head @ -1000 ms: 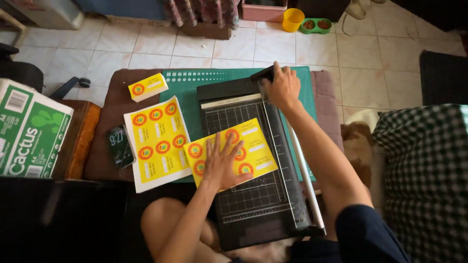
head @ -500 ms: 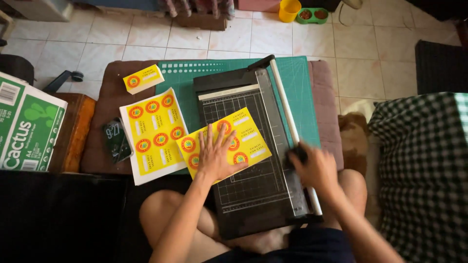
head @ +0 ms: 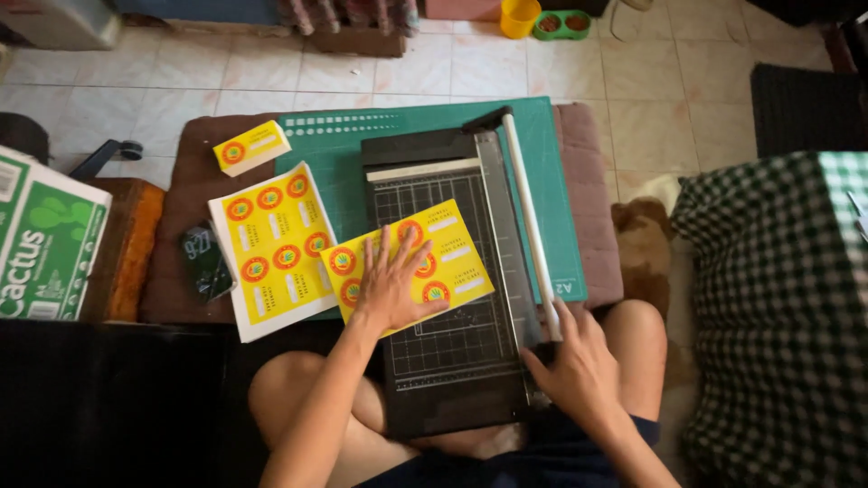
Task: Cutting printed label sheets into smaller sections using a manual paper trimmer.
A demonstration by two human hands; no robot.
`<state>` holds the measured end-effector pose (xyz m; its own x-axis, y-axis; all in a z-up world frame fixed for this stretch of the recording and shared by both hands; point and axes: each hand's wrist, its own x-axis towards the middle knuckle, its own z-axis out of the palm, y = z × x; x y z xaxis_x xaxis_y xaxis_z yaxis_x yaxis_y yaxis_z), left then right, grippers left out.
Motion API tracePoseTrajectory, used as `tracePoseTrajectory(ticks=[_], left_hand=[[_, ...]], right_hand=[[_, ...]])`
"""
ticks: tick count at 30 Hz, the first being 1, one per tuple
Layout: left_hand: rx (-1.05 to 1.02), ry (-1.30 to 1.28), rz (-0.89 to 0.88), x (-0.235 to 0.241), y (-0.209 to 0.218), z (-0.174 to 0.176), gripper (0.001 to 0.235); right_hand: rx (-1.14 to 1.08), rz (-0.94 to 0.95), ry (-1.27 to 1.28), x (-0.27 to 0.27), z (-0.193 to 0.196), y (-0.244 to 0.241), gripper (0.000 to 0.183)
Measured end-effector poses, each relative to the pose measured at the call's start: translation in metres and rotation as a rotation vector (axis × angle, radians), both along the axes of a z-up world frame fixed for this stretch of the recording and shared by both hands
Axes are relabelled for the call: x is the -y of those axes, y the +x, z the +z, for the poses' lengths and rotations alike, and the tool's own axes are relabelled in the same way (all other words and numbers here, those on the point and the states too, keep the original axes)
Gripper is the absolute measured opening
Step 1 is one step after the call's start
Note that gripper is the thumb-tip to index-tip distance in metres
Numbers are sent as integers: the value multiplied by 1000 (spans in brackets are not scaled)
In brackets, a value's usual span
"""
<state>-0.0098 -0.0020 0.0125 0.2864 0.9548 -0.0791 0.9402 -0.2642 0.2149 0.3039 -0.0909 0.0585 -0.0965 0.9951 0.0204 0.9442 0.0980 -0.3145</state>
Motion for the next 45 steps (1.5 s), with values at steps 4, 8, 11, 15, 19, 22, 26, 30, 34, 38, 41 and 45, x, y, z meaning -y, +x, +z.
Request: tracePoseTrajectory(ticks=[4, 8, 11, 15, 19, 22, 26, 30, 34, 38, 41, 45], left_hand=[[-15, -128, 50, -5, 11, 32, 118], [-30, -129, 43, -5, 14, 33, 117], [-40, -121, 49, -10, 18, 30, 119], [-32, -104, 50, -18, 28, 37, 117], [-51, -73, -19, -39, 48, 29, 120], [-51, 6, -85, -56, 67, 12, 118], [72, 56, -92, -76, 85, -12, 78], [156, 115, -124, -87, 97, -23, 80], [292, 234, -172, -109, 112, -37, 79], [618, 302, -92, -126, 104, -48, 71], [403, 356, -112, -120, 67, -38, 62], [87, 78, -191, -112, 24, -22, 89]], right_hand=[[110, -50, -259, -37, 27, -39, 124], [76, -58, -367, -46, 29, -43, 117], [84, -59, -320, -46, 16, -43, 112], [79, -73, -261, -41, 3, -41, 106], [61, -69, -267, -42, 3, -39, 107], [58, -53, -282, -53, 12, -32, 114], [-623, -168, -197, -115, -18, 11, 95], [-666, -334, -351, -208, -90, 50, 83], [-948, -325, -455, -244, -97, 32, 73], [-835, -260, -477, -245, -57, 23, 45], [-828, -265, -457, -246, -43, 27, 40], [-944, -290, -488, -248, -31, 29, 41]])
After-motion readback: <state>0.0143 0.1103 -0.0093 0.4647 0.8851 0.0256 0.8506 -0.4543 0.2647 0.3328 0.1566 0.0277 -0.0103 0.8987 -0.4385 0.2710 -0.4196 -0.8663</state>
